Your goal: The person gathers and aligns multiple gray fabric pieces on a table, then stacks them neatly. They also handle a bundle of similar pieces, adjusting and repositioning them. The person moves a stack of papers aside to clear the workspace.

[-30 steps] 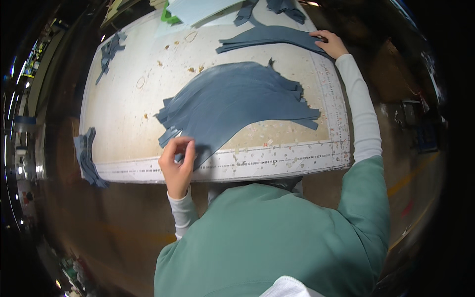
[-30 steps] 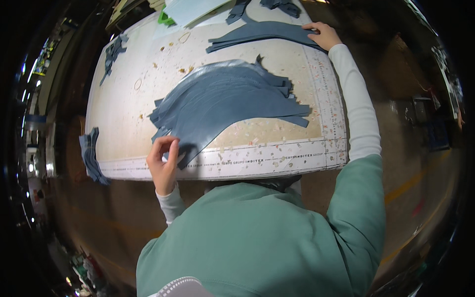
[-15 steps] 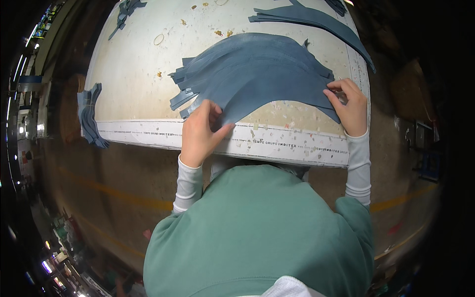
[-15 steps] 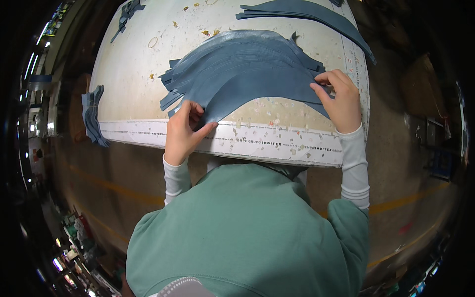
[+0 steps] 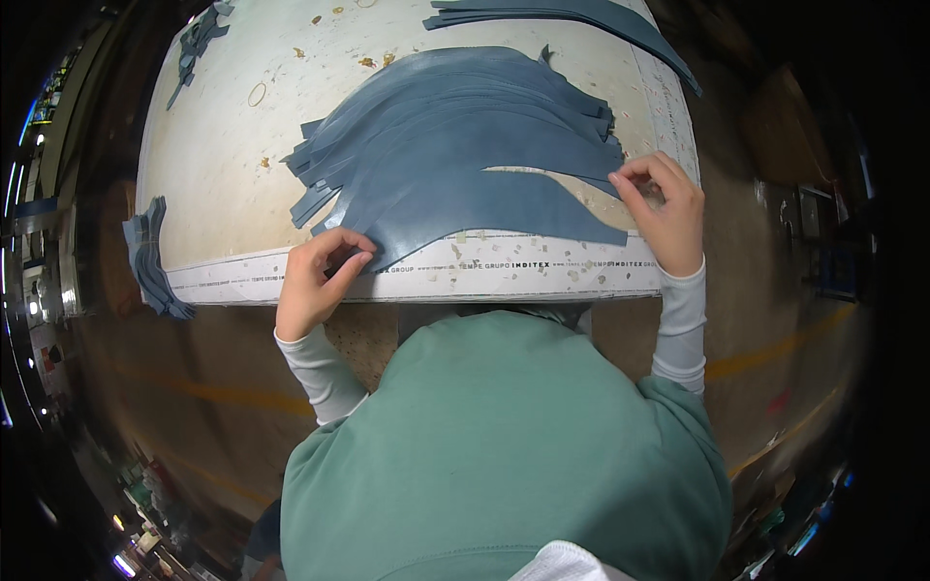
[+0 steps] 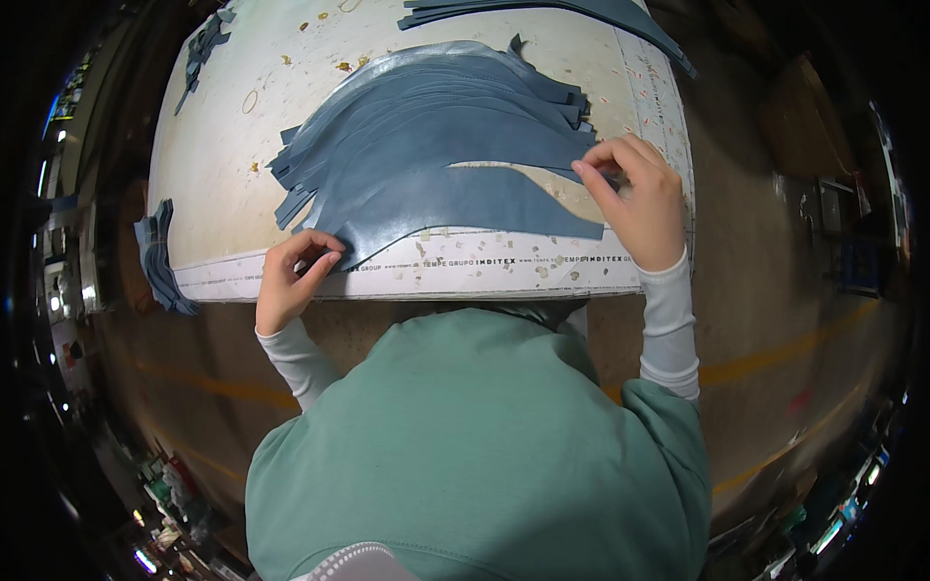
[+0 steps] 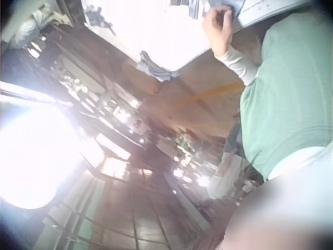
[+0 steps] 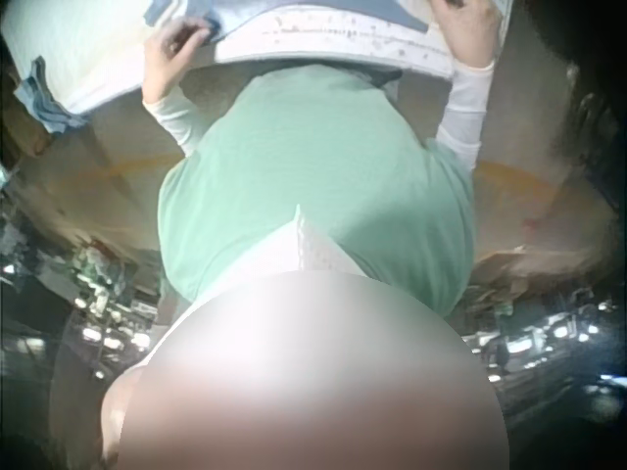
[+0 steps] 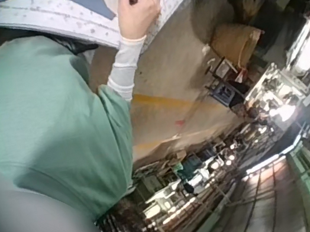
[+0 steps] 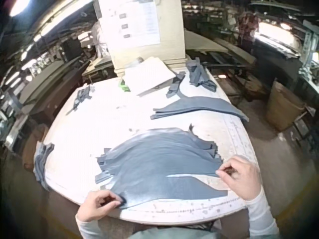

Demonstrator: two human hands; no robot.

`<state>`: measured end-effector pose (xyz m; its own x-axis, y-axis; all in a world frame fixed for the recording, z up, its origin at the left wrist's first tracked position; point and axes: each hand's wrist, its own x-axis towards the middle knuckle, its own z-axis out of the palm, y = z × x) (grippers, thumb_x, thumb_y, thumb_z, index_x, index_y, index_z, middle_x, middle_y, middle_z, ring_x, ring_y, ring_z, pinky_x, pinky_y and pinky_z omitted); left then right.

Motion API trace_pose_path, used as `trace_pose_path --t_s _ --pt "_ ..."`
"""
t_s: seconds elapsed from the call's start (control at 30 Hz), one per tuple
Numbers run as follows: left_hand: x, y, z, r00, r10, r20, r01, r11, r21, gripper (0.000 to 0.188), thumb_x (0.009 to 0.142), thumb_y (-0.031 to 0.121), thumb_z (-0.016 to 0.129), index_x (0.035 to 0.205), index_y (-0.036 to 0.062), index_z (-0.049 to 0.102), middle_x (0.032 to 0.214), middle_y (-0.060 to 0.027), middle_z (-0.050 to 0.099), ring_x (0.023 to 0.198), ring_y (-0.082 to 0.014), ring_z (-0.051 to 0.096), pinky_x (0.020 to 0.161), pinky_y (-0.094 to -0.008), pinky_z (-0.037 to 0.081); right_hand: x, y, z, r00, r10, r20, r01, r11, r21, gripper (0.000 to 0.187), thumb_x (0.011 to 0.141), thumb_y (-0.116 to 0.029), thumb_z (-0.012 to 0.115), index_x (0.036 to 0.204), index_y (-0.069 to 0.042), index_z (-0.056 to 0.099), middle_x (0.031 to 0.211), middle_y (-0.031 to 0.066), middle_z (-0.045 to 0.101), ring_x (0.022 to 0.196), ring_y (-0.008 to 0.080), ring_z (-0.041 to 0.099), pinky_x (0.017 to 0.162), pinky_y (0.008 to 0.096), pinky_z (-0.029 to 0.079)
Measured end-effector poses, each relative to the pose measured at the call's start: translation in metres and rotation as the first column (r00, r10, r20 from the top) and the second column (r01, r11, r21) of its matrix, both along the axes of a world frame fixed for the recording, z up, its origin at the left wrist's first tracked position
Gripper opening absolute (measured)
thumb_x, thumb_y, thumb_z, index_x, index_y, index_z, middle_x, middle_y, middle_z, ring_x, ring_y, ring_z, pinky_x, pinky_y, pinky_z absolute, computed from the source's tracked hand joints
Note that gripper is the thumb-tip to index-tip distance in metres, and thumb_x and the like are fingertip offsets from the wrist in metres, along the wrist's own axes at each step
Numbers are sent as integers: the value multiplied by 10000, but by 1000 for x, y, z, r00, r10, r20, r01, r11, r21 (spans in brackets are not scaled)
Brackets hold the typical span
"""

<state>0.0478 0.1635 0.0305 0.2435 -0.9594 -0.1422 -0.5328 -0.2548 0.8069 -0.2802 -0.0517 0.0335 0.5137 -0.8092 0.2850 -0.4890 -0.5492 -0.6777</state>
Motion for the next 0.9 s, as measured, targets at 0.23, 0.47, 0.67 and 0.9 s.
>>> trace_pose_path --t_s 0.23,0.47,0.67,0.9 --pt "-3 -11 -5 921 262 288 -192 949 -249 265 749 96 800 959 32 652 842 -60 638 740 -163 577 688 -279 478 26 -7 -23 994 30 -103 -58 959 -278 340 717 -72 776 1044 -79 685 1018 53 603 1007 263 567 843 353 496" --pt "-17 -23 -27 863 338 375 -225 923 -314 261 700 114 832 865 42 644 798 -64 611 748 -206 583 680 -317 484 31 -1 -25 999 -31 -36 13 910 -415 214 713 -24 766 904 -63 678 953 49 631 932 260 589 802 360 501" --pt "-16 -32 -22 904 397 162 -339 893 -295 173 770 69 772 830 20 616 725 -52 641 638 -148 596 628 -278 473 31 2 -22 992 -41 116 62 981 -186 136 765 17 736 859 -36 652 823 33 636 677 123 557 611 235 445" --pt "-1 -6 3 950 312 29 -311 950 -35 164 826 46 722 987 40 694 704 -16 629 627 -71 573 622 -223 476 9 9 -14 994 111 3 -96 853 513 167 862 9 664 1028 -12 662 832 -37 574 712 8 462 629 154 383"
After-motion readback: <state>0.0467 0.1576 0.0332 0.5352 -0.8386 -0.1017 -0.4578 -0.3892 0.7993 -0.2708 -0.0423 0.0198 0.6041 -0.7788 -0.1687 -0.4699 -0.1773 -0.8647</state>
